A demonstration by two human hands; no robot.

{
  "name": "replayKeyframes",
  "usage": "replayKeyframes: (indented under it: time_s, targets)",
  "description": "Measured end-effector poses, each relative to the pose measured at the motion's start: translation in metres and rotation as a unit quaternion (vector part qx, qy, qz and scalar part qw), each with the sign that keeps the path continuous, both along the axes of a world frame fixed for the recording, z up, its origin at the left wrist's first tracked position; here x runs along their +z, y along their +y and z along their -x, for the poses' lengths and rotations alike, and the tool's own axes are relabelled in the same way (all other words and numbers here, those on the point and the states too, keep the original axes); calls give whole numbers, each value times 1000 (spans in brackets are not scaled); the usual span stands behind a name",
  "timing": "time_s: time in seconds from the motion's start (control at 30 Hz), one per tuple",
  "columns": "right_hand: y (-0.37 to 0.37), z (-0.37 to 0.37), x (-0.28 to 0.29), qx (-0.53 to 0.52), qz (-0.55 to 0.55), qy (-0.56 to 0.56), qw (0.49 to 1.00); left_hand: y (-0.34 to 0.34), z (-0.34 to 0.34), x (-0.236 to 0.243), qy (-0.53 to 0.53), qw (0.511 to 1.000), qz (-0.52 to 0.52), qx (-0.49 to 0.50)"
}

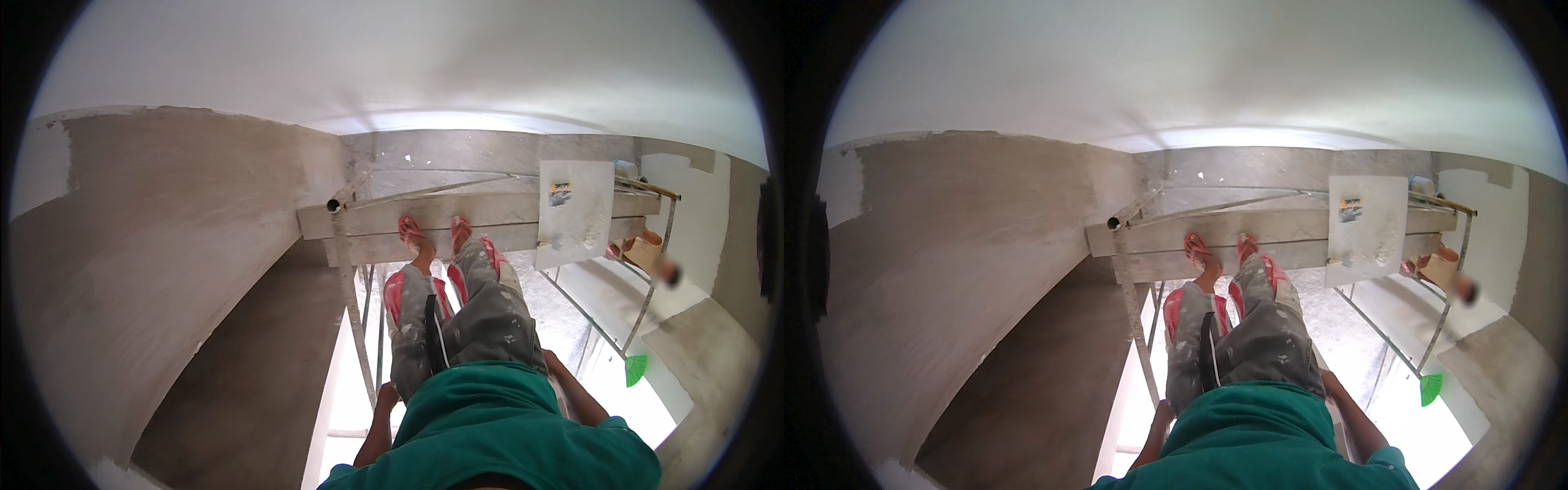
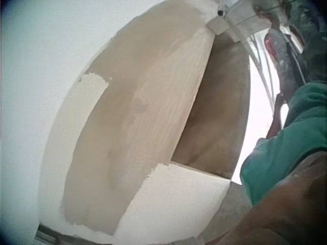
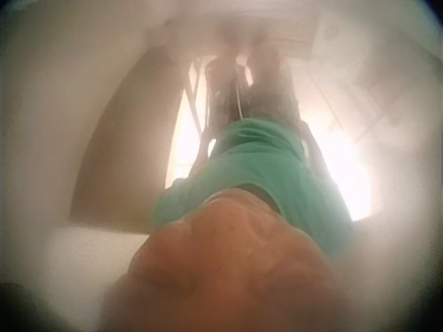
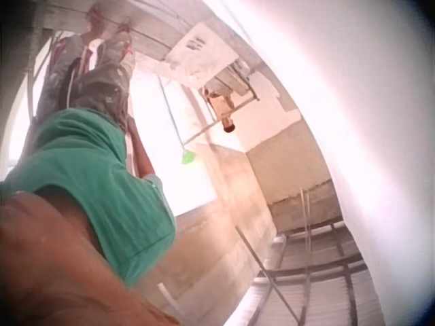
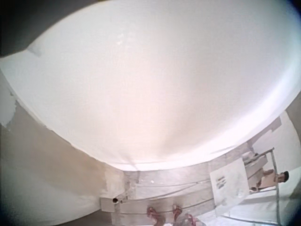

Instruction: The person scoops plaster from a hawk onto a trowel and applies it to the ceiling, smoothing the surface. The person repositions a metal scaffold to reach different areas and continues applying plaster to the ceiling.

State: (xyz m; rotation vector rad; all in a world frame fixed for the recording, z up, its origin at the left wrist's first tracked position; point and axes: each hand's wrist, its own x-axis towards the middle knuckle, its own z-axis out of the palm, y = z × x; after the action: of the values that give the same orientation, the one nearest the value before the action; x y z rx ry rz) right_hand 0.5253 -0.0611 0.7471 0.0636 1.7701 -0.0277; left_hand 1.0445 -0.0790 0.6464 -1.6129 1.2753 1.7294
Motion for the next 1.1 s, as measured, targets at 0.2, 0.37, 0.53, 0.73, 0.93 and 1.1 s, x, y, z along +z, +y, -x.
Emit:
replayKeyframes:
  time_s: [0.2, 0.37, 0.53, 0.73, 0.93, 1.1]
  targets:
    - [22, 20, 58, 230, -49, -130, 963, -19, -11, 88, 70, 992, -96, 42]
    - [-8, 49, 90, 300, -57, -234, 923, -49, 21, 144, 157, 985, -72, -2]
    - [-80, 60, 97, 452, 127, -198, 860, -63, 46, 125, 202, 972, -10, -120]
    - [-176, 60, 78, 475, 211, -132, 844, -88, 78, 113, 248, 962, -25, -112]
    - [-276, 44, 68, 496, 279, -88, 818, -132, 120, 97, 215, 974, 38, -62]
    - [-319, 58, 73, 513, 330, -91, 787, -150, 161, 97, 185, 979, 80, -30]
